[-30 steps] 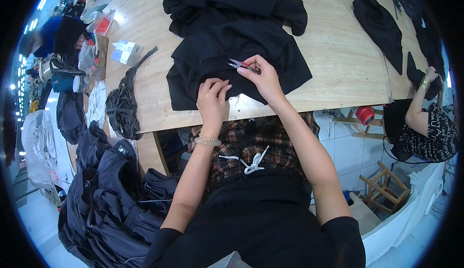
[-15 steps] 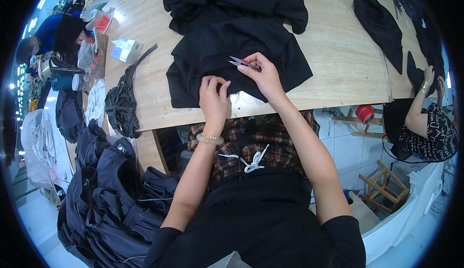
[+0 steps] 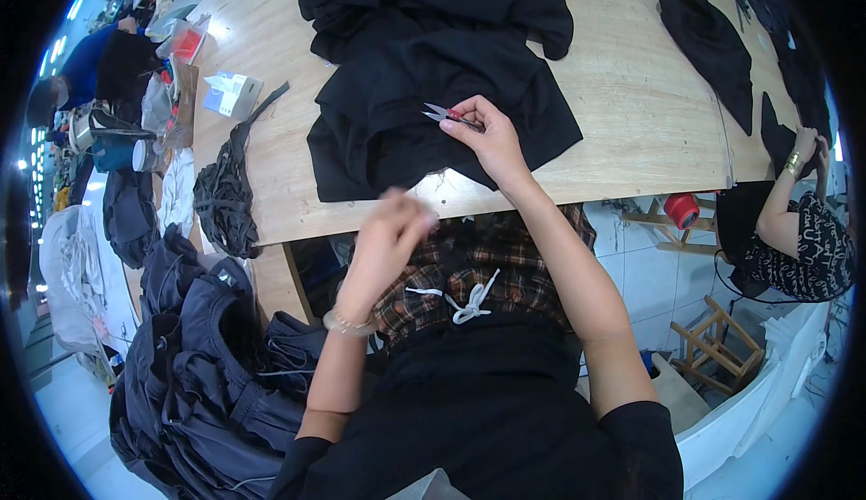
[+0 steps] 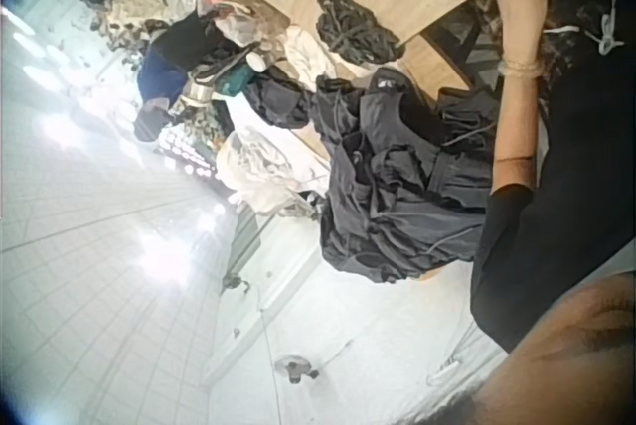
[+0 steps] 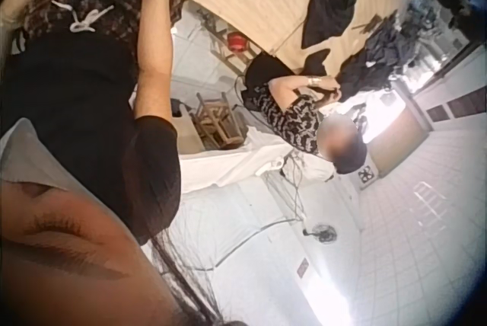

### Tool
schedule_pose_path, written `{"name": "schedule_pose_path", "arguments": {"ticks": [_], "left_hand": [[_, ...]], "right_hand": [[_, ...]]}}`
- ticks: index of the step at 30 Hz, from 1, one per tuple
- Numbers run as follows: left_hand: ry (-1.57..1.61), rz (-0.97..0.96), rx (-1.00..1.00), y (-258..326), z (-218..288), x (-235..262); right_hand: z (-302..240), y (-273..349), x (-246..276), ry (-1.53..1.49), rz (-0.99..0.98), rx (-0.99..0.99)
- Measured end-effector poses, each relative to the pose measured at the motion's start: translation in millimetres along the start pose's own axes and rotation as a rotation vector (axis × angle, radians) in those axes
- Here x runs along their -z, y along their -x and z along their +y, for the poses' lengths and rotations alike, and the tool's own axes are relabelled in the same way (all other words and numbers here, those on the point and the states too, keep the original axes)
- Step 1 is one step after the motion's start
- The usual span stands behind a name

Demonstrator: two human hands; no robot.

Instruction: The person uses small scissors to trim loose threads and excess fabric from the edges and seams of black garments. They handle the clothing items one by one, cutting small bits of thread and occasionally adjusting the fabric on the table.

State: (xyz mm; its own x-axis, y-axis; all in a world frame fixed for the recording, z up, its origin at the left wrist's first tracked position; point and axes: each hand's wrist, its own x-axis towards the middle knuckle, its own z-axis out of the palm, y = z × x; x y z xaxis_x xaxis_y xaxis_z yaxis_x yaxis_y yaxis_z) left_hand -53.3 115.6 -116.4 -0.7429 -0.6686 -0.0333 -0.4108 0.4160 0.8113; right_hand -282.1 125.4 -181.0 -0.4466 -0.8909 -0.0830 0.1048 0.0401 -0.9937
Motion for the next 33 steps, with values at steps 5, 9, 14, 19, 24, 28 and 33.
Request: {"name": "schedule_pose_path", "arguments": {"ticks": [5,9,14,19,24,28,33], "left_hand": [[-0.056,-0.059,-0.217,-22,10,-31],[0.446,-0.702,0.196,3,35,-5],[0.156,0.371,0.025,-40,-11,-20],[-0.001,0.531,-0.068,-76,-42,-45],[0.039,0.549,-0.054,-73,-55,-46],[0.074,0.52,-0.032,-75,-61,-49],[0.114,0.494,0.024,-76,-54,-48]], "right_hand": [[-1,0,-3,-0.025,-0.015,-0.013],[-4,0,-1,-0.039,0.004,-0.023],[-4,2,-3,-0.096,-0.004,-0.021],[-16,4,3,0.02,-0.05,0.002],[-49,19,16,0.48,-0.106,0.11],[-55,23,15,0.865,-0.198,0.356],[-48,21,3,1.038,-0.23,0.464]]}}
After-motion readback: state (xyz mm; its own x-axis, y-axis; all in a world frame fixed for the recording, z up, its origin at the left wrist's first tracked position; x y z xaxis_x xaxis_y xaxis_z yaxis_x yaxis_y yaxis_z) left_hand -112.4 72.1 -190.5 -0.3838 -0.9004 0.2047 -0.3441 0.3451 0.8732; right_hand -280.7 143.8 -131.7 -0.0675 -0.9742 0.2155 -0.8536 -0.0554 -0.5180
